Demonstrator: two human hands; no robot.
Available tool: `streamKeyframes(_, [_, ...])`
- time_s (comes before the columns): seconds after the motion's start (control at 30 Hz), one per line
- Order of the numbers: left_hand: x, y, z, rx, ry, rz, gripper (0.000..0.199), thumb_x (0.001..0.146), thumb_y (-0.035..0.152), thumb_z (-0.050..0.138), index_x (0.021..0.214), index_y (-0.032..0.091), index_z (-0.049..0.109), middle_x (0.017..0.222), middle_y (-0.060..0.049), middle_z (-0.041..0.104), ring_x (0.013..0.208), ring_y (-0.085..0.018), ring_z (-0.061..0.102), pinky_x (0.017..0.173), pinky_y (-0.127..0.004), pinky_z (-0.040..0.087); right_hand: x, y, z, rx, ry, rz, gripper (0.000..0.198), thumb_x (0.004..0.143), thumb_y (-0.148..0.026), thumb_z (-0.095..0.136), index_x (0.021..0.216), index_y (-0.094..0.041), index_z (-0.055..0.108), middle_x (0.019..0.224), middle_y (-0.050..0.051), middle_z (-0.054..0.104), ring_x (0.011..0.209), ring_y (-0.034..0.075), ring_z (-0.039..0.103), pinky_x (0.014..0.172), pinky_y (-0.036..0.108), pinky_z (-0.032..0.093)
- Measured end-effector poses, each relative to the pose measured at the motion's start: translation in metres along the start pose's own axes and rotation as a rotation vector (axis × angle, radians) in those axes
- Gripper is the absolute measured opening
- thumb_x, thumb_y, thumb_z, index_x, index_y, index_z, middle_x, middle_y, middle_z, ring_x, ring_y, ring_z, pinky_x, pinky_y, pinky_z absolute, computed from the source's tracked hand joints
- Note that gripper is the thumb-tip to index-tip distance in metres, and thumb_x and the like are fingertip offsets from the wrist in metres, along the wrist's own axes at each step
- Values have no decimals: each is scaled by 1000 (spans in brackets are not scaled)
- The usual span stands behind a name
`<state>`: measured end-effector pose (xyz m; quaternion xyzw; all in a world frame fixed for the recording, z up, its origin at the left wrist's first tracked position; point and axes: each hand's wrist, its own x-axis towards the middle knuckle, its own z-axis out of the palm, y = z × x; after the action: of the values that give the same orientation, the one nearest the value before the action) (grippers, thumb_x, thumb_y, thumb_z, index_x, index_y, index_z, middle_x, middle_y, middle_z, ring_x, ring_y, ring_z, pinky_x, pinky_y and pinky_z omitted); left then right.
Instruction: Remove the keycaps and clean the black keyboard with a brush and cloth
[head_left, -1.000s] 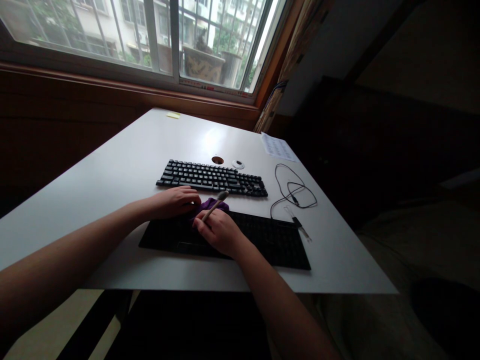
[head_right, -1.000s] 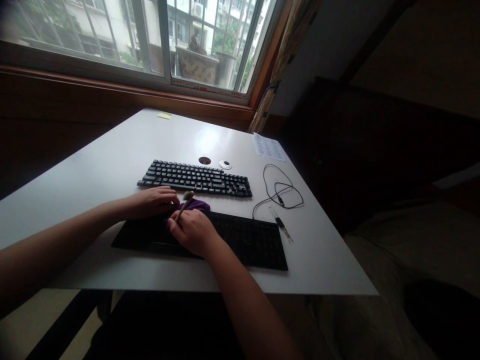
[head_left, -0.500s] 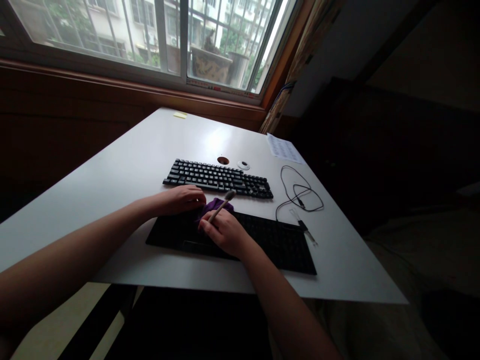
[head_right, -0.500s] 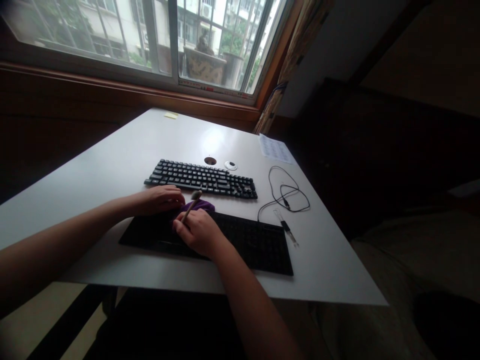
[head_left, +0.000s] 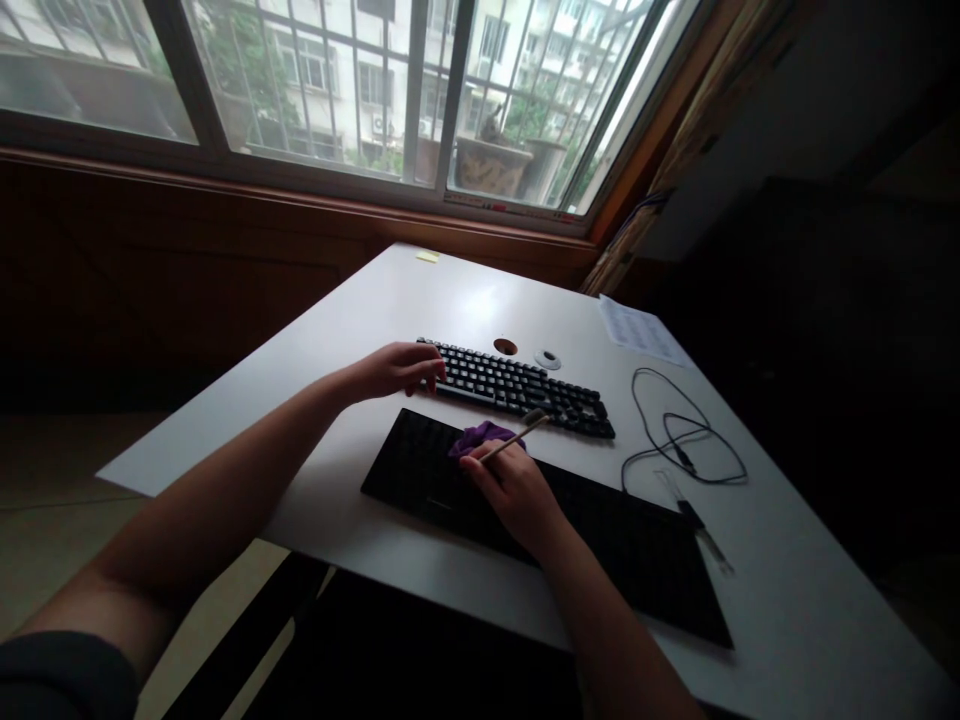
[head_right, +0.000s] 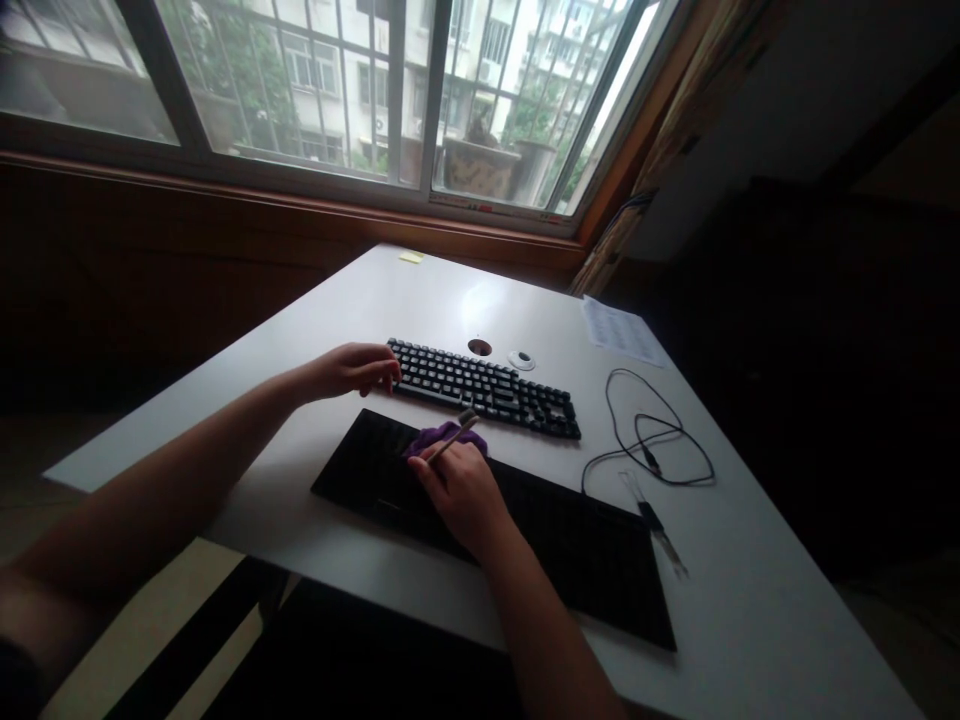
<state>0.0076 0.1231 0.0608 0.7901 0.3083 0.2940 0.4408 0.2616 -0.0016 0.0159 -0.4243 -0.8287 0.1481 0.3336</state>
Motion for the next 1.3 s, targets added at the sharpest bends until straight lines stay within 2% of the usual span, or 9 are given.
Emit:
streamKeyframes(0.2, [-13, 0, -33, 236, -236, -185, 24, 96, 39, 58, 92, 15, 64, 73, -2, 68, 55, -11, 63, 52, -20, 47, 0, 2, -2, 40, 32, 104, 23, 96, -38, 63, 81, -22, 69, 83, 4, 74, 81, 22, 69, 76, 34, 50])
streamKeyframes(0.33, [-28, -10, -42, 194, -325, -311, 21, 92, 37, 62, 100, 17, 67, 77, -3, 71, 58, -14, 69, 49, -20, 45, 0, 0, -8, 26, 7, 164, 27, 96, -36, 62, 73, -22, 68, 73, 1, 71, 70, 20, 68, 69, 32, 49])
streamKeyframes(0.43, [-41, -21, -43, 52, -371, -347, 27, 91, 39, 66, 109, 19, 67, 81, -4, 72, 62, -16, 71, 53, -22, 49, -1, -1, -10, 38, 8, 178, 27, 97, -35, 61, 74, -22, 69, 72, 1, 71, 67, 19, 67, 69, 32, 50])
streamKeyframes(0.63, [-55, -38, -30, -266, -327, -386, 36, 90, 37, 70, 120, 19, 63, 84, -5, 73, 65, -16, 71, 59, -25, 56, -2, 1, -10, 95, -4, 183, 22, 96, -37, 61, 84, -23, 74, 75, 3, 75, 64, 19, 69, 64, 32, 54])
streamKeyframes(0.77, [-52, -42, -22, -295, -340, -392, 41, 89, 34, 72, 126, 20, 62, 87, -5, 72, 60, -13, 68, 55, -23, 54, -2, 0, -10, 135, -37, 225, 21, 95, -38, 62, 87, -23, 75, 69, 1, 73, 57, 18, 68, 60, 30, 54])
streamKeyframes(0.9, [-51, -44, -20, -289, -344, -364, 41, 88, 32, 72, 126, 23, 62, 87, -2, 69, 57, -11, 66, 54, -21, 52, 0, -3, -13, 140, -32, 176, 16, 92, -35, 67, 84, -23, 75, 82, 3, 77, 71, 20, 72, 71, 32, 56])
streamKeyframes(1.0, [-53, -46, -21, -279, -340, -350, 40, 88, 32, 72, 126, 23, 62, 86, -1, 68, 56, -10, 66, 53, -20, 52, 0, -6, -21, 147, -50, 169, 22, 95, -36, 62, 81, -23, 74, 81, 4, 76, 75, 21, 71, 71, 33, 55])
streamKeyframes(1.2, [-53, -48, -21, -266, -340, -362, 40, 89, 34, 71, 127, 24, 62, 93, -3, 68, 58, -11, 66, 54, -22, 53, -7, -2, -31, 255, 14, 350, 34, 98, -47, 55, 82, -21, 70, 62, 2, 68, 49, 16, 63, 46, 26, 48])
streamKeyframes(1.3, [-53, -48, -21, -254, -327, -380, 41, 89, 34, 72, 127, 25, 63, 95, -3, 67, 58, -11, 67, 53, -22, 53, -9, 0, -27, 358, -2, 385, 37, 96, -50, 60, 78, -20, 71, 61, 2, 68, 47, 15, 64, 45, 25, 49])
